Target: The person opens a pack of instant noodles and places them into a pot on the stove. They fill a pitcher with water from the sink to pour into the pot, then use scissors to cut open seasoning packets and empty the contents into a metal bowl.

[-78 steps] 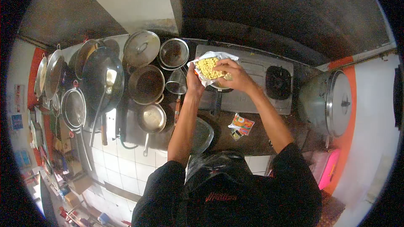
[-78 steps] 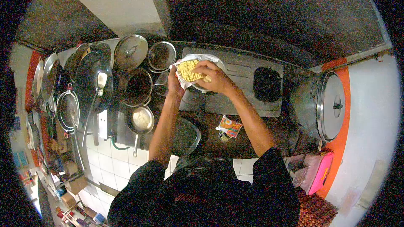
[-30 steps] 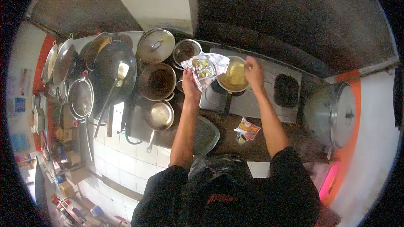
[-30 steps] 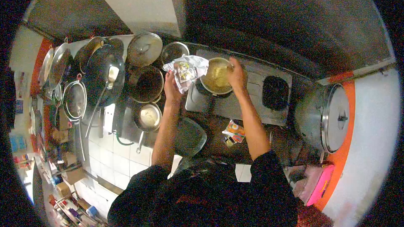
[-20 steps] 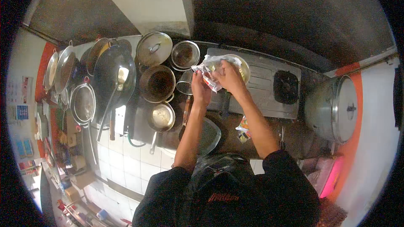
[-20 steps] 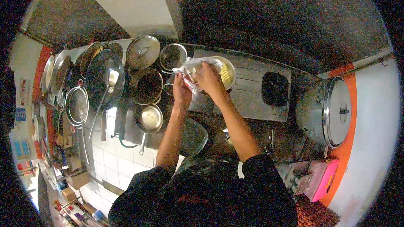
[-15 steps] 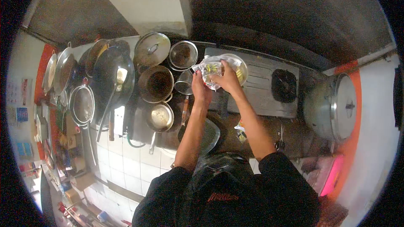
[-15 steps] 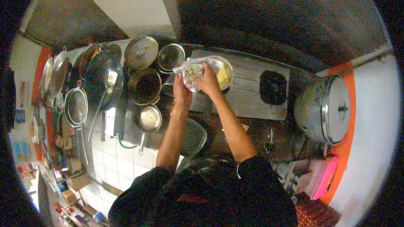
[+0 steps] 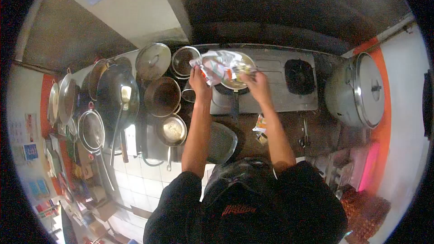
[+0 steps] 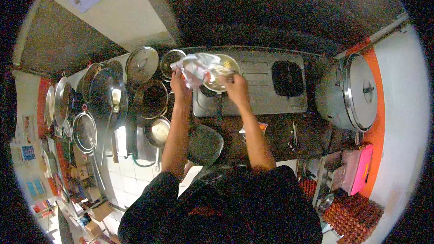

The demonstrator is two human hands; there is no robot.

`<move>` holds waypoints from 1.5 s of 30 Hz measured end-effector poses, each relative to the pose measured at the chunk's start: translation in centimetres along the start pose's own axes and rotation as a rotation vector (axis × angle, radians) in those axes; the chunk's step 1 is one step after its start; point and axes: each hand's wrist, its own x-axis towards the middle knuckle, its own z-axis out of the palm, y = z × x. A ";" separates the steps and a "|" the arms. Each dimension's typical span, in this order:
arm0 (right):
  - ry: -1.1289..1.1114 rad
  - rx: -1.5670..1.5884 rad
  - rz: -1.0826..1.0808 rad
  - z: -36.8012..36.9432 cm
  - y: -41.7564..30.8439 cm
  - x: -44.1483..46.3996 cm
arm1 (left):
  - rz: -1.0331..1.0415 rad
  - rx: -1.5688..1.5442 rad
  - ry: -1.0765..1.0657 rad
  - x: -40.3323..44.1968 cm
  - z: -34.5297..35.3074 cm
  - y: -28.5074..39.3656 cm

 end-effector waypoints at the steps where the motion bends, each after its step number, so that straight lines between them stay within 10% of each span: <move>1: 0.063 0.025 -0.005 -1.5 1.2 -0.8 | 0.057 0.123 -0.024 0.2 1.0 0.3; 6: 0.179 -0.367 0.233 -7.9 12.8 -8.2 | 0.450 0.606 -0.232 1.5 4.6 -0.5; 8: 0.260 -0.261 0.020 -8.4 21.2 -12.3 | 0.522 0.733 -0.370 0.9 5.1 -0.8; 11: 0.124 -0.455 0.415 -9.8 27.3 -18.7 | 0.606 0.899 -0.530 1.1 5.0 -2.5; 13: 0.437 -0.354 0.333 -8.0 36.4 -22.3 | 0.827 0.915 -0.568 1.0 4.9 -2.3; 18: 0.143 -0.524 0.434 -6.4 31.9 -20.2 | 0.507 0.582 -0.431 0.6 4.1 0.0; 22: -0.196 0.523 0.427 2.6 28.2 -15.6 | 0.342 0.357 -0.123 -1.2 0.6 2.6; 24: -0.234 0.976 0.591 4.8 14.6 -13.9 | 0.293 0.213 0.062 -4.0 -1.0 4.1; 28: -0.074 1.155 0.760 10.0 9.6 -9.6 | 0.178 0.079 0.202 -9.9 -7.7 4.1; 31: -0.003 0.720 0.611 10.2 10.4 -9.8 | 0.120 0.613 0.248 -15.9 -14.5 3.7; 45: -0.069 0.550 0.355 3.9 8.9 -10.9 | -0.178 0.552 0.318 -27.6 -14.5 6.4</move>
